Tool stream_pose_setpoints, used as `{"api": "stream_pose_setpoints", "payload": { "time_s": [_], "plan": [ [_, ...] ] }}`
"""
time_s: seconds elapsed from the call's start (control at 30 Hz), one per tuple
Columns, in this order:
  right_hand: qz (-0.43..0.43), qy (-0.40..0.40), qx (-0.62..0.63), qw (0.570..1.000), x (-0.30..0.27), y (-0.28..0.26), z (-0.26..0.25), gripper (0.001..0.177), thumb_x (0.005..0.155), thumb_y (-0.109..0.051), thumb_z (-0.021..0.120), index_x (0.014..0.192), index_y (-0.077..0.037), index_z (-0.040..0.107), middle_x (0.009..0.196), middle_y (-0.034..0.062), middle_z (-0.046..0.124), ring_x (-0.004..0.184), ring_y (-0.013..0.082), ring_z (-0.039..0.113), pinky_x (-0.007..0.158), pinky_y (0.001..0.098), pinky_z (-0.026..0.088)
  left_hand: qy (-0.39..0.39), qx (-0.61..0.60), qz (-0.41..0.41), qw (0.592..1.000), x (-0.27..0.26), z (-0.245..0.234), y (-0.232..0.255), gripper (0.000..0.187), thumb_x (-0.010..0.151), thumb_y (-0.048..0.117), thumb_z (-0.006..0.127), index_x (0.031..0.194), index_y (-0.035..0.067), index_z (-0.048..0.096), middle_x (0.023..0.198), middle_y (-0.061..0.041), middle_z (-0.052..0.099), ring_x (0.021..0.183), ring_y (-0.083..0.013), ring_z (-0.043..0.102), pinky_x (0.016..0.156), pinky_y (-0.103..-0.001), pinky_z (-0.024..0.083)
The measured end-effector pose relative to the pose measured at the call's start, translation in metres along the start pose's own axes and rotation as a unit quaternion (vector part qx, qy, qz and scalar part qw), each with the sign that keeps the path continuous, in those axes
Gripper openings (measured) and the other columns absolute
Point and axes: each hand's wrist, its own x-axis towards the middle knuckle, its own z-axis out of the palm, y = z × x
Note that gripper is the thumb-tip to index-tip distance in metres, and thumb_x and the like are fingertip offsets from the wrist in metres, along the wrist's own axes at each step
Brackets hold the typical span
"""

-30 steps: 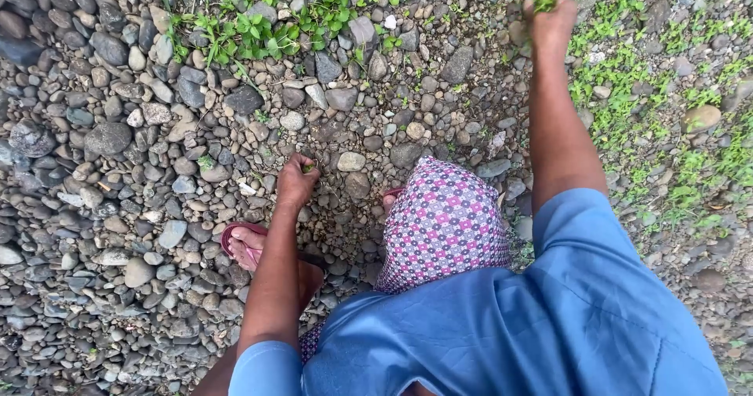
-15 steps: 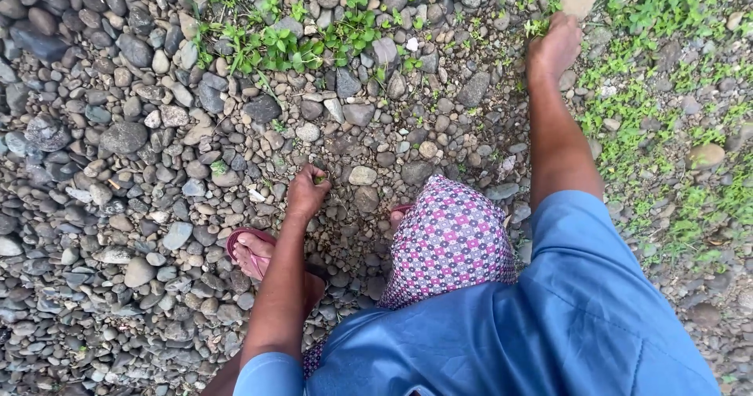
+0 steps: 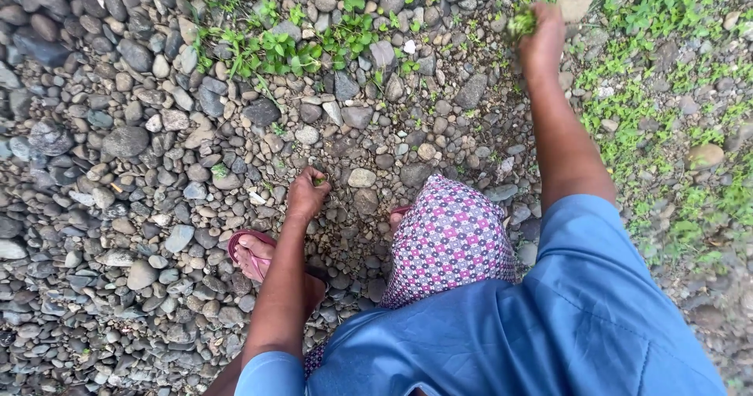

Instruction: Person pulling small weeds from a rocky garden area by hand.

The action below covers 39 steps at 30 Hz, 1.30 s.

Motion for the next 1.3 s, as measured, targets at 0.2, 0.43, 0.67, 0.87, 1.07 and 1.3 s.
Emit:
{"api": "stream_pose_setpoints", "payload": {
  "time_s": [0.2, 0.43, 0.67, 0.87, 1.07, 1.3],
  "plan": [
    [0.013, 0.056, 0.016, 0.998, -0.005, 0.036, 0.030, 0.015, 0.084, -0.008, 0.051, 0.098, -0.009, 0.047, 0.098, 0.0156, 0.048, 0.100, 0.0335, 0.048, 0.090, 0.0427, 0.036, 0.054, 0.058, 0.085, 0.993, 0.001, 0.005, -0.015, 0.023, 0.070, 0.023, 0.062, 0.090, 0.012, 0.064, 0.089, -0.018, 0.067, 0.096, -0.0363, 0.061, 0.080, -0.044, 0.049],
    [-0.124, 0.052, 0.149, 0.980, -0.012, -0.017, -0.008, 0.025, 0.081, 0.014, 0.038, 0.093, -0.002, 0.052, 0.082, 0.0083, 0.050, 0.087, 0.0190, 0.048, 0.083, 0.0320, 0.042, 0.053, 0.059, 0.078, 0.994, 0.015, 0.010, -0.022, 0.024, 0.069, 0.025, 0.062, 0.091, 0.015, 0.065, 0.091, -0.015, 0.068, 0.099, -0.0337, 0.061, 0.083, -0.045, 0.048],
    [-0.075, -0.025, 0.202, 0.976, 0.003, -0.025, 0.000, 0.020, 0.087, -0.003, 0.065, 0.104, -0.011, 0.058, 0.091, 0.0075, 0.059, 0.087, 0.0152, 0.053, 0.079, 0.0310, 0.046, 0.053, 0.060, 0.085, 0.993, 0.004, 0.006, -0.020, 0.023, 0.070, 0.025, 0.062, 0.090, 0.015, 0.065, 0.089, -0.016, 0.068, 0.098, -0.0344, 0.061, 0.081, -0.045, 0.048],
    [-0.054, -0.090, 0.130, 0.986, 0.010, 0.028, 0.053, 0.026, 0.081, 0.004, 0.066, 0.101, -0.012, 0.064, 0.090, 0.0117, 0.061, 0.083, 0.0243, 0.058, 0.080, 0.0383, 0.046, 0.054, 0.052, 0.094, 0.993, 0.002, 0.006, -0.019, 0.023, 0.071, 0.023, 0.061, 0.091, 0.012, 0.065, 0.089, -0.017, 0.067, 0.097, -0.0356, 0.061, 0.080, -0.045, 0.048],
    [-0.013, -0.109, -0.029, 0.994, -0.016, -0.051, 0.070, 0.041, 0.075, 0.008, 0.058, 0.110, -0.014, 0.059, 0.104, 0.0031, 0.053, 0.097, 0.0186, 0.049, 0.092, 0.0306, 0.044, -0.009, -0.013, 0.003, 1.000, -0.025, -0.008, 0.010, 0.011, 0.087, 0.012, 0.060, 0.090, 0.018, 0.051, 0.090, 0.001, 0.058, 0.066, -0.0078, 0.053, 0.063, -0.022, 0.052],
    [0.023, -0.076, 0.079, 0.994, 0.003, -0.023, 0.084, 0.046, 0.080, 0.022, 0.038, 0.099, -0.011, 0.063, 0.084, 0.0048, 0.061, 0.054, 0.0083, 0.049, 0.036, 0.0182, 0.045, -0.007, 0.002, 0.002, 1.000, -0.022, -0.008, 0.010, 0.012, 0.087, 0.014, 0.061, 0.094, 0.018, 0.052, 0.095, 0.000, 0.060, 0.065, -0.0081, 0.055, 0.059, -0.022, 0.053]
  ]
}}
